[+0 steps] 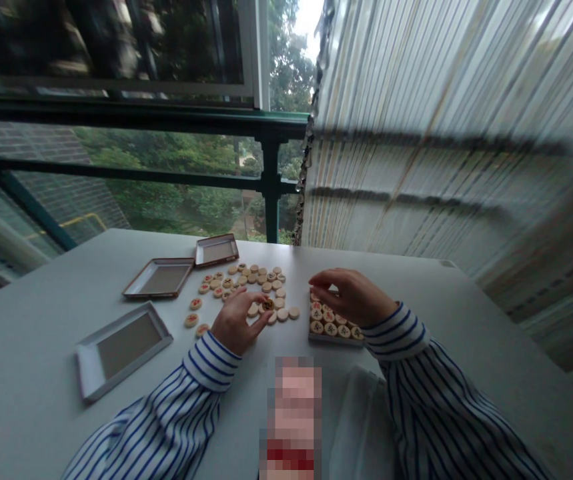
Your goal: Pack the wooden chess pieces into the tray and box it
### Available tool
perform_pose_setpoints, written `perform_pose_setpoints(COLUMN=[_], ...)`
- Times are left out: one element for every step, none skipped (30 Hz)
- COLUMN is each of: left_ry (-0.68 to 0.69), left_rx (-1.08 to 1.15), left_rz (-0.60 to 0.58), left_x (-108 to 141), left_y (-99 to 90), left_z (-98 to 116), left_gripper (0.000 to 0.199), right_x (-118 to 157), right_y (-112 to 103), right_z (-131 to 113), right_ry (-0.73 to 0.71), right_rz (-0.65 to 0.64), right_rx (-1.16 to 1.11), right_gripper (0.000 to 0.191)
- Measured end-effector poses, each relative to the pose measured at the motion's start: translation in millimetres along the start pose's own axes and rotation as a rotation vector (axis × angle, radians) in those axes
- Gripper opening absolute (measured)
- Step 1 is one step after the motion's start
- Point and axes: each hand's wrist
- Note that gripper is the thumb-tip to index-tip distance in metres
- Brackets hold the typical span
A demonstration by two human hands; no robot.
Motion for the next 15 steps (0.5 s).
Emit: perform_pose_setpoints(left_ry=[-0.006, -0.012, -0.019, -0.026, -0.033, -0.04, -0.047, -0.054, -0.058, -0.06, -0.06, -0.055, -0.046, -0.04, -0.033], left_rx=[0.007, 0.016, 0.025, 0.032, 0.037, 0.041, 0.043, 0.044, 0.041, 0.038, 0.035, 0.035, 0.042, 0.052, 0.065], left_rz=[-0.011, -0.026, -0.042, -0.058, -0.072, -0.083, -0.091, -0.095, -0.096, -0.097, -0.098, -0.097, -0.099, -0.099, -0.104], left_x=[-1.3, -2.9, -4.9, -7.3, -10.0, -13.0, -16.3, -19.7, -23.3, -26.9, -30.6, -34.2, -37.8, -41.4, -44.9], left_y=[0.3, 0.5, 0.8, 1.1, 1.4, 1.8, 2.3, 2.8, 3.4, 4.1, 4.9, 5.8, 6.9, 8.1, 9.4], left_z=[1.2, 2.4, 3.6, 4.9, 6.3, 7.6, 9.1, 10.6, 12.0, 13.4, 14.8, 16.0, 17.2, 18.3, 19.4], left_gripper=[0.016, 0.016, 0.016, 0.016, 0.017, 0.017, 0.017, 0.017, 0.017, 0.017, 0.017, 0.017, 0.017, 0.017, 0.018], right_x=[0.2, 0.3, 0.4, 0.4, 0.5, 0.5, 0.6, 0.7, 0.8, 1.0, 1.1, 1.3, 1.5, 1.6, 1.7], right_y=[-0.8, -1.6, -2.3, -2.9, -3.4, -3.9, -4.3, -4.8, -5.3, -5.8, -6.4, -7.1, -7.8, -8.6, -9.4], right_z=[0.4, 0.5, 0.5, 0.4, 0.2, 0.1, 0.0, 0.0, 0.1, 0.3, 0.7, 1.1, 1.6, 2.1, 2.7], right_ry=[0.001, 0.003, 0.006, 0.009, 0.011, 0.014, 0.017, 0.018, 0.018, 0.017, 0.016, 0.016, 0.017, 0.02, 0.024], right_rz=[-0.001, 0.0, 0.002, 0.008, 0.014, 0.019, 0.024, 0.028, 0.03, 0.033, 0.037, 0.042, 0.046, 0.049, 0.051], right_rx=[-0.001, -0.002, -0.005, -0.008, -0.011, -0.013, -0.016, -0.018, -0.021, -0.025, -0.027, -0.029, -0.03, -0.031, -0.032], right_gripper=[0.019, 0.019, 0.019, 0.019, 0.019, 0.018, 0.018, 0.018, 0.018, 0.018, 0.018, 0.018, 0.018, 0.018, 0.018])
Point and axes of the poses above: each hand's wrist, its own x-axis away from the middle knuckle, its own y-axis out of the palm, z = x × y, and after that the axes turned 13 degrees about z, right-handed
